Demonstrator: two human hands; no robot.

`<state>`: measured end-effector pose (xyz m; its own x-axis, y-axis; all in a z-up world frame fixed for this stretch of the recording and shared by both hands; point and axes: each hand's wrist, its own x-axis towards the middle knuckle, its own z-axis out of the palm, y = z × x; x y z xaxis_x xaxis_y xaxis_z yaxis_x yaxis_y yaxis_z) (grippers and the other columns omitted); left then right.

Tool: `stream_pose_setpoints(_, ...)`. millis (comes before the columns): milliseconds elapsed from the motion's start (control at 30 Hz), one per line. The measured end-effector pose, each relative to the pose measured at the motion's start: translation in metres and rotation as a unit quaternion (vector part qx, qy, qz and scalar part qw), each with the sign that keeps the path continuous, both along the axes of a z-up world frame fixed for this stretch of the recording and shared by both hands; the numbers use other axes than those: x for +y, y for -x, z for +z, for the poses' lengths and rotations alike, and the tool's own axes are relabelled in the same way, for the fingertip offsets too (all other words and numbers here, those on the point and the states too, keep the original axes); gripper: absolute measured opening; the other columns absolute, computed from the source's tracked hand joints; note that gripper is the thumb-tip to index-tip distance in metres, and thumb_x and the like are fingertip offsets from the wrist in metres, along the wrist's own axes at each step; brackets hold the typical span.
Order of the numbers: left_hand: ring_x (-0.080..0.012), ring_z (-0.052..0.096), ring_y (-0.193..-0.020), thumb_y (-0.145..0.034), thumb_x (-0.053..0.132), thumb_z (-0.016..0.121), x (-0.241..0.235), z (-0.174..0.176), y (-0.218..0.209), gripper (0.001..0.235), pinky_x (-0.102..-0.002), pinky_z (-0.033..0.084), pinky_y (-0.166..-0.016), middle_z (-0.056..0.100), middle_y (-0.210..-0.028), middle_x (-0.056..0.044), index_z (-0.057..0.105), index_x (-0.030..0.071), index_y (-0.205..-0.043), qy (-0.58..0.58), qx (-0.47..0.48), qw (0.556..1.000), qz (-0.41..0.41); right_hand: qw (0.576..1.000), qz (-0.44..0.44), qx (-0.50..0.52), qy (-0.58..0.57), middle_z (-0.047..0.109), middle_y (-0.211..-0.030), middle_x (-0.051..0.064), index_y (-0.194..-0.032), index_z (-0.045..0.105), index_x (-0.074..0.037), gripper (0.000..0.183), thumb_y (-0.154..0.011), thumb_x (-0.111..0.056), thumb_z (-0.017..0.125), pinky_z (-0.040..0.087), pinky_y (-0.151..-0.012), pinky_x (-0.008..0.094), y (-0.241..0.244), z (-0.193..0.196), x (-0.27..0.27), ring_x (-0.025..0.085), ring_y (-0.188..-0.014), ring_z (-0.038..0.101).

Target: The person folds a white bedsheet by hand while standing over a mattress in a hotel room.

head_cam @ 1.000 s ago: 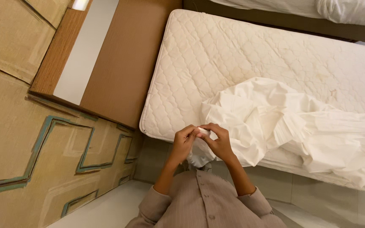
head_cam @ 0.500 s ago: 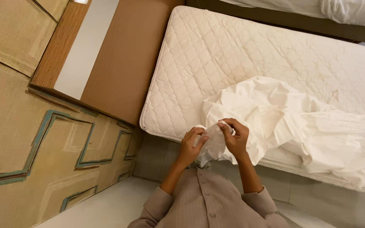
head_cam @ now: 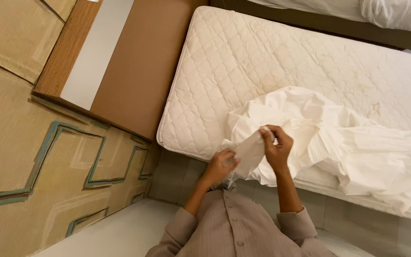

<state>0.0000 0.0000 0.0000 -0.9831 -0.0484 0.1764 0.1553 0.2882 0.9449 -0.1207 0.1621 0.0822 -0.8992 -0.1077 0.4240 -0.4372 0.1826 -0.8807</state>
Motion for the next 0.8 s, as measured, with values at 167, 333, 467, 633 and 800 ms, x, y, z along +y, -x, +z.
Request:
stream_pose_setpoints(167, -0.0247, 0.066, -0.088, -0.096, 0.013, 0.073, -0.031, -0.016, 0.003, 0.016, -0.039, 0.05, -0.084, 0.067, -0.088, -0.013, 0.066, 0.002, -0.085, -0.126, 0.016, 0.992, -0.022, 0.999, -0.045, 0.017, 0.006, 0.057, -0.064, 0.006, -0.096, 0.075, -0.004, 0.006, -0.098, -0.009, 0.077, 0.04, -0.061, 0.027, 0.016, 0.0, 0.019, 0.009, -0.06, 0.043)
stream_pose_setpoints(333, -0.0178, 0.062, -0.079, -0.094, 0.014, 0.077, -0.042, -0.016, -0.002, 0.025, -0.034, 0.05, -0.077, 0.066, -0.083, -0.008, 0.064, 0.006, -0.075, -0.124, 0.015, 0.99, -0.062, 0.995, -0.085, 0.04, 0.027, 0.057, -0.066, 0.004, -0.099, 0.075, -0.003, 0.005, -0.102, -0.007, 0.075, 0.04, -0.062, 0.026, 0.028, 0.001, 0.022, 0.009, -0.062, 0.042)
stream_pose_setpoints(467, -0.0266, 0.064, -0.078, -0.092, 0.012, 0.074, -0.053, 0.023, -0.006, 0.024, -0.04, 0.051, -0.077, 0.069, -0.086, -0.014, 0.063, 0.004, -0.074, -0.065, 0.007, 0.995, -0.071, 0.989, -0.12, 0.081, 0.037, 0.054, -0.069, 0.009, -0.099, 0.071, 0.001, 0.01, -0.104, -0.007, 0.075, 0.044, -0.066, 0.031, 0.038, -0.002, 0.026, 0.014, -0.064, 0.045)
stream_pose_setpoints(633, -0.0346, 0.072, -0.076, -0.086, 0.01, 0.077, -0.071, 0.017, 0.006, 0.014, -0.043, 0.057, -0.073, 0.074, -0.088, -0.014, 0.068, 0.005, -0.077, 0.102, 0.06, 0.992, 0.041, 0.982, -0.128, 0.137, 0.017, 0.055, -0.072, 0.01, -0.095, 0.07, 0.004, 0.013, -0.103, -0.004, 0.075, 0.05, -0.072, 0.032, 0.028, 0.02, 0.018, 0.019, -0.065, 0.053)
stream_pose_setpoints(800, -0.023, 0.075, -0.078, -0.085, 0.009, 0.079, -0.065, 0.053, 0.024, 0.005, -0.032, 0.06, -0.07, 0.074, -0.095, -0.004, 0.074, 0.009, -0.085, 0.245, 0.145, 0.936, 0.206, 0.97, -0.13, 0.185, 0.091, 0.06, -0.093, 0.018, -0.096, 0.06, 0.005, 0.026, -0.107, -0.017, 0.068, 0.052, -0.088, 0.04, 0.014, 0.067, 0.005, 0.032, -0.094, 0.066)
